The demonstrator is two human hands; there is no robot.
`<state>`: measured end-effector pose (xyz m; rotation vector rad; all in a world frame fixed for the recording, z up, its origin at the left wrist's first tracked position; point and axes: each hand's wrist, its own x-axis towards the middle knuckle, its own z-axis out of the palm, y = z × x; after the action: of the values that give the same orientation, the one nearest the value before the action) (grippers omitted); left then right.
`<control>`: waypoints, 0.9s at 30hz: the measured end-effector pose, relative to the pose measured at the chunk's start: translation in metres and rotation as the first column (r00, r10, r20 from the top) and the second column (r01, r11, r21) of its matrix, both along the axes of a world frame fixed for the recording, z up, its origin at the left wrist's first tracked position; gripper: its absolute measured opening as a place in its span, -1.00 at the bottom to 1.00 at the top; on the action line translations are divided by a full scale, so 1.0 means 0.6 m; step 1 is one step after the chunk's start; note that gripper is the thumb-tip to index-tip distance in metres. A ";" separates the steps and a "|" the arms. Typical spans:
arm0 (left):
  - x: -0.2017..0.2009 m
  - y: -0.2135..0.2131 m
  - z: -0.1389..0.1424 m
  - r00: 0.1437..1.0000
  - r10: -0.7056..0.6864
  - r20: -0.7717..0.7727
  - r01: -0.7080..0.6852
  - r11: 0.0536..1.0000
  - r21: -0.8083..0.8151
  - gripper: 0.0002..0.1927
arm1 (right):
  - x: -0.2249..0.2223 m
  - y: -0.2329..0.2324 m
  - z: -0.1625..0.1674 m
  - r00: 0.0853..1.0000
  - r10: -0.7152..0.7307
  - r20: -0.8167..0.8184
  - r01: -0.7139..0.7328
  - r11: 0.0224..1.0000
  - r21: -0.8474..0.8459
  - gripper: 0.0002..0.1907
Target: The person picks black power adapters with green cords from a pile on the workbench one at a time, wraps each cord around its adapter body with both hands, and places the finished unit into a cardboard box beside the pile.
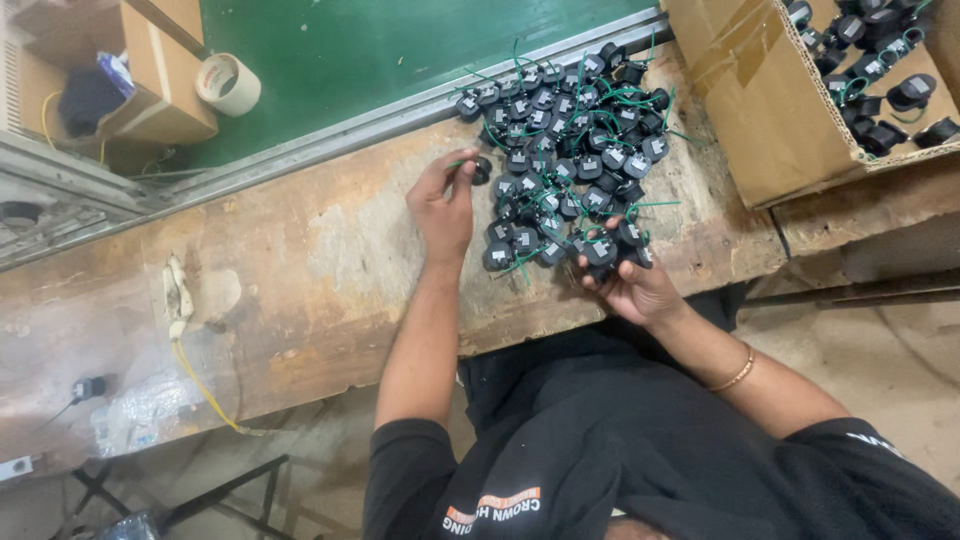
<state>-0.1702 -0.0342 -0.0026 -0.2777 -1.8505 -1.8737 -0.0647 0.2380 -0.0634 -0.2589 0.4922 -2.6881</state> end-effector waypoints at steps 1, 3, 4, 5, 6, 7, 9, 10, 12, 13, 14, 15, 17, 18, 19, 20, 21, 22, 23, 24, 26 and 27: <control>0.012 0.004 0.008 0.995 -0.104 -0.004 0.104 0.985 0.138 -0.84 | -0.001 -0.003 0.005 1.000 -0.006 0.003 0.006 1.000 0.002 -0.29; 0.036 0.017 0.022 0.942 -0.333 -0.033 0.326 0.892 0.313 -0.80 | -0.001 -0.007 0.012 1.000 -0.026 0.012 0.026 1.000 0.007 -0.30; 0.051 0.026 0.027 0.891 -0.452 -0.048 0.439 0.826 0.353 -0.78 | -0.001 -0.007 0.015 0.999 -0.031 0.011 0.030 0.999 0.034 -0.29; 0.064 0.038 0.033 0.824 -0.562 -0.068 0.540 0.745 0.392 -0.76 | -0.001 -0.008 0.016 0.999 -0.036 0.011 0.035 0.997 0.062 -0.29; 0.074 0.052 0.038 0.760 -0.650 -0.029 0.632 0.727 0.270 -0.78 | 0.001 -0.007 0.016 0.999 -0.039 0.012 0.038 0.995 0.090 -0.28; 0.083 0.065 0.046 0.692 -0.722 0.022 0.711 0.687 0.150 -0.79 | 0.004 -0.006 0.015 0.999 -0.043 0.003 0.043 0.995 0.094 -0.28; 0.097 0.090 0.062 0.795 -0.598 -0.103 0.485 0.729 -0.483 -0.75 | 0.006 -0.002 0.012 0.999 -0.036 -0.022 0.038 0.994 0.105 -0.28; 0.100 0.100 0.071 0.799 -0.572 -0.184 0.403 0.737 -0.543 -0.73 | 0.006 0.000 0.009 0.999 -0.041 -0.035 0.045 0.991 0.124 -0.28; 0.105 0.109 0.090 0.779 -0.525 -0.343 0.221 0.742 -0.633 -0.68 | 0.006 0.002 0.005 0.997 -0.051 -0.059 0.060 0.985 0.165 -0.28; 0.106 0.108 0.098 0.767 -0.534 -0.356 0.213 0.735 -0.644 -0.68 | 0.006 0.003 0.004 0.997 -0.052 -0.061 0.062 0.984 0.168 -0.28; 0.106 0.107 0.105 0.754 -0.544 -0.368 0.205 0.727 -0.655 -0.68 | 0.006 0.003 0.004 0.996 -0.056 -0.063 0.066 0.983 0.171 -0.27; 0.105 0.102 0.110 0.738 -0.557 -0.381 0.198 0.718 -0.667 -0.68 | 0.005 0.002 0.005 0.996 -0.061 -0.067 0.072 0.982 0.172 -0.27; 0.106 0.096 0.116 0.726 -0.555 -0.407 0.173 0.719 -0.673 -0.69 | 0.006 -0.003 0.010 0.991 -0.110 -0.075 0.123 0.972 0.202 -0.28; 0.108 0.093 0.116 0.720 -0.554 -0.419 0.161 0.720 -0.676 -0.70 | 0.007 -0.005 0.013 0.988 -0.134 -0.079 0.148 0.965 0.217 -0.28; 0.109 0.090 0.115 0.723 -0.554 -0.413 0.185 0.731 -0.657 -0.71 | 0.008 -0.009 0.016 0.987 -0.144 -0.073 0.157 0.962 0.224 -0.29; 0.110 0.088 0.113 0.724 -0.555 -0.409 0.208 0.741 -0.638 -0.71 | 0.008 -0.010 0.020 0.985 -0.155 -0.070 0.167 0.959 0.230 -0.31; 0.110 0.087 0.110 0.724 -0.557 -0.406 0.231 0.751 -0.619 -0.71 | 0.008 -0.010 0.024 0.984 -0.168 -0.067 0.179 0.955 0.237 -0.33; 0.110 0.088 0.105 0.732 -0.564 -0.382 0.281 0.761 -0.585 -0.71 | 0.008 -0.009 0.026 0.988 -0.149 -0.037 0.153 0.963 0.222 -0.32; 0.109 0.089 0.101 0.739 -0.571 -0.357 0.329 0.769 -0.549 -0.70 | 0.006 -0.008 0.028 0.992 -0.129 -0.007 0.127 0.970 0.207 -0.32; 0.108 0.091 0.096 0.745 -0.579 -0.332 0.376 0.774 -0.509 -0.69 | 0.005 -0.007 0.028 0.994 -0.107 0.023 0.101 0.976 0.191 -0.31; 0.109 0.099 0.085 0.755 -0.582 -0.302 0.431 0.788 -0.440 -0.69 | 0.002 -0.002 0.025 0.999 -0.051 0.016 0.049 0.992 0.115 -0.31; 0.110 0.101 0.080 0.759 -0.584 -0.288 0.457 0.793 -0.404 -0.69 | 0.001 -0.001 0.023 1.000 -0.024 0.011 0.023 0.997 0.077 -0.30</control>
<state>-0.1040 0.0264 0.0453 -1.3248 -1.8791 -1.6519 -0.0642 0.2375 -0.0498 -0.2162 0.5973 -2.6845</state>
